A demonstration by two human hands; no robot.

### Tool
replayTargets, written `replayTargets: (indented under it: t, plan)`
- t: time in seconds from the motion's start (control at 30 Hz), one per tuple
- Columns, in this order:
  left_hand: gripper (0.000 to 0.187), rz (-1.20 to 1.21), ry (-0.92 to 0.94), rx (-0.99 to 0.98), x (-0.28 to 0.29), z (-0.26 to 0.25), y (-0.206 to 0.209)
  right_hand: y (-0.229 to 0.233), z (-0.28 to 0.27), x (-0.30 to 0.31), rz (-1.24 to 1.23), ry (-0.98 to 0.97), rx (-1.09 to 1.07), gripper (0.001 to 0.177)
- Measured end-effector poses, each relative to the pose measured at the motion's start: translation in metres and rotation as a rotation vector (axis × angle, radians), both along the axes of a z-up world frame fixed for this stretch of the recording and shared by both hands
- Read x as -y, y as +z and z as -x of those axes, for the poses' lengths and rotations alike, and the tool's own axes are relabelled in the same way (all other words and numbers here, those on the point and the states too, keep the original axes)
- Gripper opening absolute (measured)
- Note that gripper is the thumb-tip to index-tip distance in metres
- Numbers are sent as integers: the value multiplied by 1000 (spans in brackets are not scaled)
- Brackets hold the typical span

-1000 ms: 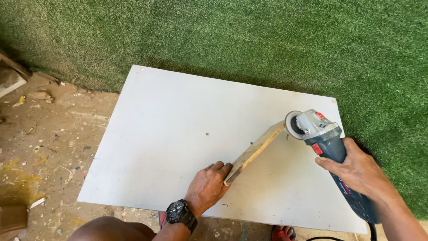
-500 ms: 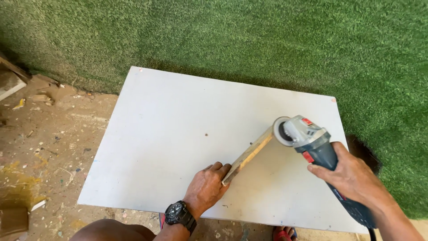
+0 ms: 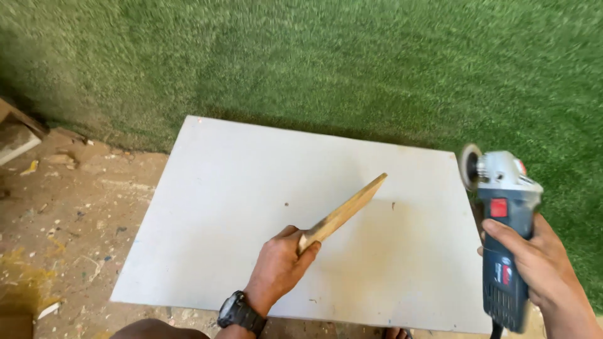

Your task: Sanding the surfaces and edges of a wooden plank using an angle grinder

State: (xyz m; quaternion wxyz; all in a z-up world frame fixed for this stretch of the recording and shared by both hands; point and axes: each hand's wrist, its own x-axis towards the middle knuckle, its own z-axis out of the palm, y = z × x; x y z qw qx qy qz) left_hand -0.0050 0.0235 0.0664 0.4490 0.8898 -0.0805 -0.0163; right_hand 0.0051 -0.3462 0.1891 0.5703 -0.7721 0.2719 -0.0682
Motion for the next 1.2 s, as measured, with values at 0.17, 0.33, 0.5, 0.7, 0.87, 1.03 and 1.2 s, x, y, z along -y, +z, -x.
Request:
replayTargets:
  t: [0.17,0.33,0.5,0.7,0.87,1.03,1.2]
  plan:
    - [31,217,173,-173,-21,2,41,-10,41,21,-139,-15,177,34]
    - [20,283,209,-168,-33,0,55,-44,77,36,-287,20,354,36]
    - [17,485,312,-119,-29,-3,65,-54,84,19,-493,-35,406,42]
    - [39,987,344,44,-9,-29,46,-53,82,29,-636,15,174,52]
    - [22,1103,253,21,38,-36,32,-57,87,-1,-652,6,315,56]
    - [23,1071,227,-20,79,-48,-14,-49,85,-15,-659,-73,260,43]
    - [20,929,533,28,73,-61,-37,-33,89,-26,-671,-168,257,42]
